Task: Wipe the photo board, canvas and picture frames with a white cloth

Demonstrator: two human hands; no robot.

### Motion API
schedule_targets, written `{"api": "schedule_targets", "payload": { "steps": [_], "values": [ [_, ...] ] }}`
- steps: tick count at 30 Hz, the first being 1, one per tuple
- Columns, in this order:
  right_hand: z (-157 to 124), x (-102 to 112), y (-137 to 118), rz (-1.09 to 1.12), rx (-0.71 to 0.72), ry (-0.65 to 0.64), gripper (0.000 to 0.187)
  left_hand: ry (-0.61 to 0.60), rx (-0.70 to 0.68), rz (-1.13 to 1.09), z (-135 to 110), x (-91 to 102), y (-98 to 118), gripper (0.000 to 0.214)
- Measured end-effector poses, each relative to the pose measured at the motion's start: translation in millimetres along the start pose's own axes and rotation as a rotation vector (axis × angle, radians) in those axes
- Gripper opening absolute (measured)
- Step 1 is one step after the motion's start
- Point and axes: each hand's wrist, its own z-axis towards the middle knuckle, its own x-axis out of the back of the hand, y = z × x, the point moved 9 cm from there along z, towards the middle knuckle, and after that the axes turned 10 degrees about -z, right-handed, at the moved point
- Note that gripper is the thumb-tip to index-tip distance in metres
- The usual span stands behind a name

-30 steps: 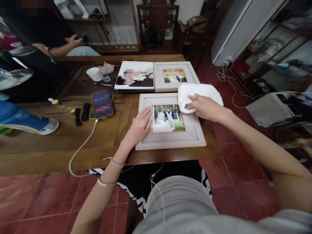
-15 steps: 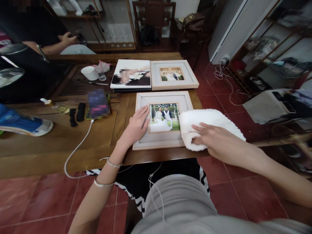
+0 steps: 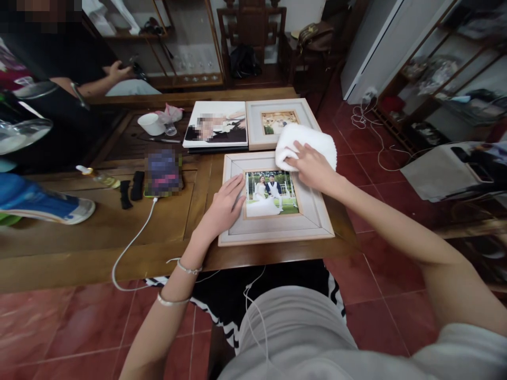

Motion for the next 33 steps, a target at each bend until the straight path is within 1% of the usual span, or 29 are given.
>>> {"api": "schedule_targets", "payload": {
  "steps": [3, 6, 8, 10, 12, 14, 15, 17, 20, 22, 24, 26, 28, 30, 31, 33],
  "values": [
    [-3.0, -4.8, -23.6, 0.023, 0.082, -0.037, 0.058, 0.0, 0.001, 0.011, 0.0, -0.1, 0.3, 0.049],
    [-29.6, 2.1, -52.1, 0.05, 0.154, -0.119, 0.058, 0.011, -0.004, 0.013, 0.6, 0.5, 1.7, 0.049],
    [-56.8, 17.7, -70.7, 0.089, 0.218, -0.161, 0.056, 0.016, 0.0, 0.016, 1.1, 0.5, 2.0, 0.049],
    [-86.8, 39.1, -89.3, 0.157, 0.311, -0.197, 0.055, 0.015, 0.01, 0.02, 1.3, 0.1, 1.8, 0.05],
    [-111.5, 60.0, -101.8, 0.203, 0.357, -0.21, 0.058, 0.015, 0.015, 0.023, 1.3, 0.0, 1.5, 0.05],
    [-126.1, 73.0, -111.3, 0.241, 0.375, -0.207, 0.061, 0.015, 0.016, 0.025, 1.3, 0.2, 1.1, 0.049],
    [-128.9, 74.6, -115.2, 0.259, 0.374, -0.205, 0.061, 0.012, 0.015, 0.026, 1.3, 0.1, 0.9, 0.05],
    [-124.8, 66.8, -118.9, 0.286, 0.341, -0.205, 0.062, 0.003, 0.007, 0.025, 1.4, -0.4, 0.7, 0.05],
    [-99.0, 38.7, -110.9, 0.286, 0.25, -0.181, 0.064, 0.004, -0.011, 0.021, 1.5, 0.1, 0.8, 0.05],
    [-74.1, 20.5, -95.2, 0.258, 0.19, -0.129, 0.064, 0.005, -0.017, 0.02, 1.5, 0.6, 0.6, 0.05],
    [-47.4, 7.0, -71.0, 0.219, 0.108, -0.076, 0.063, -0.004, -0.017, 0.023, 1.4, 0.5, 0.5, 0.05],
    [-23.0, 0.2, -46.2, 0.186, 0.035, -0.026, 0.066, -0.016, -0.025, 0.029, 1.3, 0.0, 1.2, 0.05],
    [-4.2, -2.1, -30.2, 0.163, 0.003, 0.006, 0.068, -0.017, -0.034, 0.03, 1.2, 0.4, 2.1, 0.05],
    [6.0, -3.4, -27.7, 0.149, 0.015, 0.003, 0.068, -0.011, -0.035, 0.025, 1.0, 0.9, 2.1, 0.05],
    [7.0, -4.1, -31.5, 0.145, 0.033, -0.016, 0.067, -0.007, -0.033, 0.021, 0.9, 1.1, 1.7, 0.049],
    [0.3, -3.5, -45.3, 0.139, 0.074, -0.072, 0.065, -0.001, -0.028, 0.015, 0.7, 1.0, 1.1, 0.049]
  ]
}}
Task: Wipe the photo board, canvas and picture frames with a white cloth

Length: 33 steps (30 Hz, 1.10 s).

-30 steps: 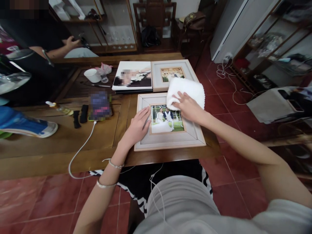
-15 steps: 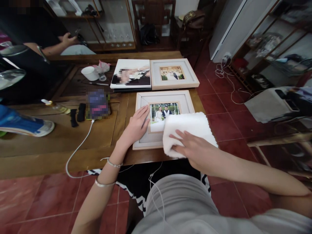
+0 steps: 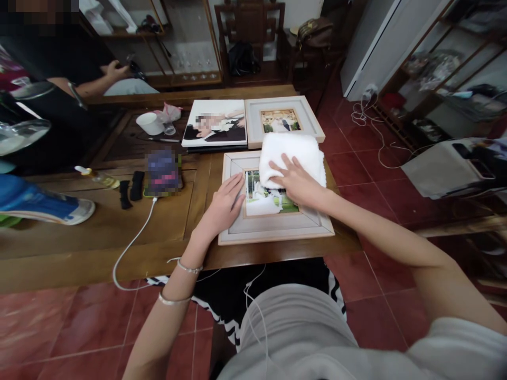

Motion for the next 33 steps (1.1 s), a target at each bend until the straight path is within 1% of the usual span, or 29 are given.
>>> {"api": "schedule_targets", "payload": {
  "steps": [2, 4, 7, 10, 12, 14, 17, 21, 24, 26, 27, 29, 31, 33],
  "values": [
    [-16.0, 2.6, -18.6, -0.008, 0.033, -0.064, 0.063, 0.004, 0.004, -0.004, 0.0, -0.3, -0.2, 0.05],
    [-39.4, 9.9, -38.9, -0.002, 0.09, -0.142, 0.062, 0.007, 0.015, -0.004, 0.1, -0.5, -0.5, 0.051],
    [-78.9, 28.9, -69.2, 0.053, 0.238, -0.241, 0.061, 0.005, 0.034, 0.003, 0.3, -0.8, -1.0, 0.051],
    [-108.2, 46.3, -93.8, 0.122, 0.382, -0.269, 0.057, 0.004, 0.035, 0.004, 0.4, -1.0, -0.5, 0.051],
    [-113.8, 48.4, -102.2, 0.16, 0.405, -0.251, 0.056, 0.004, 0.035, 0.005, 0.4, -1.1, -0.5, 0.05],
    [-106.7, 41.2, -101.4, 0.19, 0.354, -0.216, 0.059, 0.001, 0.039, 0.006, 0.5, -1.6, -1.4, 0.051],
    [-80.6, 21.1, -84.5, 0.188, 0.232, -0.139, 0.065, -0.002, 0.039, 0.002, 0.7, -1.8, -2.4, 0.051],
    [-35.7, 3.2, -41.9, 0.08, 0.098, 0.001, 0.066, -0.011, 0.018, -0.001, 1.0, -1.7, -1.6, 0.051],
    [-5.0, -0.7, -8.7, 0.005, 0.018, 0.075, 0.067, -0.013, 0.003, 0.001, 0.9, -1.0, -0.4, 0.05],
    [10.0, -1.0, 4.9, -0.015, -0.008, 0.109, 0.066, -0.013, 0.006, 0.002, 0.7, -0.6, -0.6, 0.05],
    [15.0, -1.2, 7.4, -0.014, -0.007, 0.116, 0.065, -0.012, 0.009, 0.002, 0.6, -0.4, -0.9, 0.05],
    [18.7, -2.4, 3.6, 0.004, 0.018, 0.099, 0.064, -0.009, 0.012, 0.002, 0.5, -0.2, -0.9, 0.05],
    [13.0, -3.4, -9.5, 0.033, 0.057, 0.04, 0.064, -0.003, 0.005, 0.002, 0.5, 0.0, 0.0, 0.05],
    [-2.4, -1.4, -28.8, 0.065, 0.117, -0.039, 0.064, 0.002, 0.001, 0.006, 0.5, -0.1, 0.5, 0.05]
  ]
}}
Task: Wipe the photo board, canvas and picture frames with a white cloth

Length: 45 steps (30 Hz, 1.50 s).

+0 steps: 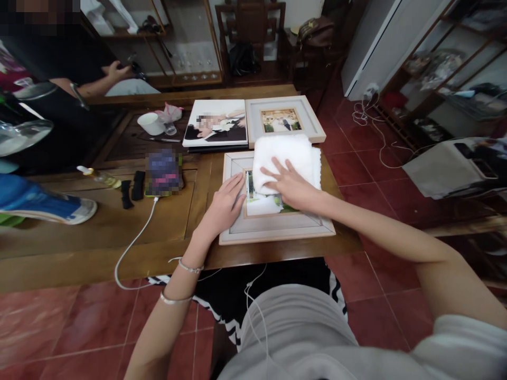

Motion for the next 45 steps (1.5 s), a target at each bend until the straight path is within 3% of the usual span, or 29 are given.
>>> {"api": "schedule_targets", "payload": {
  "steps": [7, 9, 12, 16, 19, 23, 26, 31, 38, 42, 45],
  "values": [
    [-75.9, 35.1, -71.6, 0.267, 0.339, -0.246, 0.064, 0.014, 0.01, 0.005, -0.9, 0.0, -0.5, 0.051],
    [-87.5, 44.3, -80.5, 0.313, 0.378, -0.275, 0.062, 0.012, 0.021, 0.001, -0.8, -0.1, -1.3, 0.05],
    [-86.2, 42.3, -82.9, 0.292, 0.318, -0.24, 0.063, 0.01, 0.025, -0.005, -0.4, -0.3, -2.2, 0.05],
    [-63.5, 16.9, -66.7, 0.186, 0.173, -0.142, 0.066, 0.015, 0.01, -0.009, 0.0, -0.2, -2.2, 0.05],
    [-37.3, 2.5, -32.9, 0.055, 0.051, -0.043, 0.067, 0.015, 0.014, -0.022, 0.1, -0.1, -3.0, 0.049],
    [1.6, 1.9, 23.2, -0.099, -0.145, 0.077, 0.068, 0.013, -0.003, -0.032, 0.7, 0.5, -1.9, 0.049],
    [25.9, 4.6, 36.7, -0.133, -0.158, 0.126, 0.066, 0.023, -0.022, -0.031, 0.6, 1.8, -0.7, 0.049],
    [30.3, -2.0, 1.7, -0.11, -0.044, 0.025, 0.063, 0.022, -0.002, -0.031, 0.1, 1.7, -2.2, 0.049],
    [-42.4, 17.9, -67.4, 0.051, 0.185, -0.198, 0.061, 0.03, -0.006, -0.014, 0.2, 2.0, -0.4, 0.049],
    [-81.4, 45.8, -89.9, 0.198, 0.386, -0.216, 0.055, 0.024, -0.009, 0.0, 0.5, 1.6, 0.8, 0.048],
    [-91.3, 50.8, -98.8, 0.271, 0.436, -0.226, 0.057, 0.023, -0.014, 0.007, 0.4, 1.6, 0.9, 0.049]
  ]
}}
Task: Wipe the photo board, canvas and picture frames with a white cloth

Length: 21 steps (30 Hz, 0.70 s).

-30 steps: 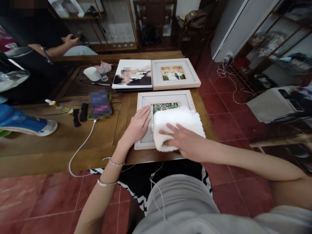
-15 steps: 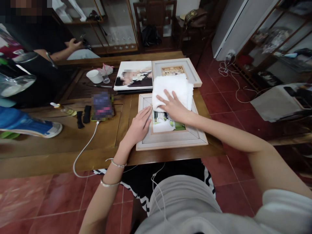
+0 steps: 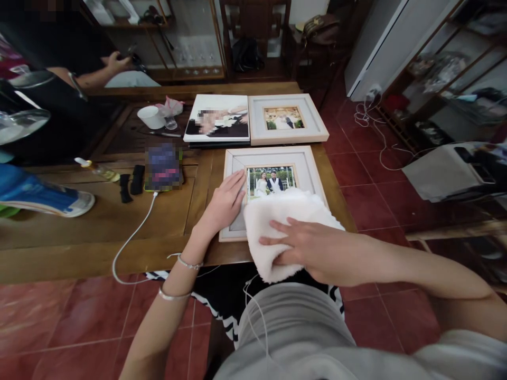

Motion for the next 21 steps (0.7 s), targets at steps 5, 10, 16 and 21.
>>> {"api": "schedule_targets", "payload": {
  "steps": [5, 10, 16, 21],
  "values": [
    [18.8, -16.5, 34.6, -0.062, -0.165, 0.092, 0.065, -0.006, -0.03, 0.011, -0.2, -1.1, 0.3, 0.049],
    [30.6, -6.4, 118.3, -0.276, -0.455, 0.256, 0.066, -0.001, -0.011, -0.028, -0.2, -1.7, -1.9, 0.05],
    [70.1, 27.9, 168.1, -0.376, -0.595, 0.354, 0.064, 0.066, -0.002, -0.147, -1.8, 9.1, 2.8, 0.053],
    [118.1, 29.1, 145.5, -0.404, -0.503, 0.229, 0.047, 0.172, -0.036, -0.195, -3.2, 22.6, 8.9, 0.056]
  ]
}}
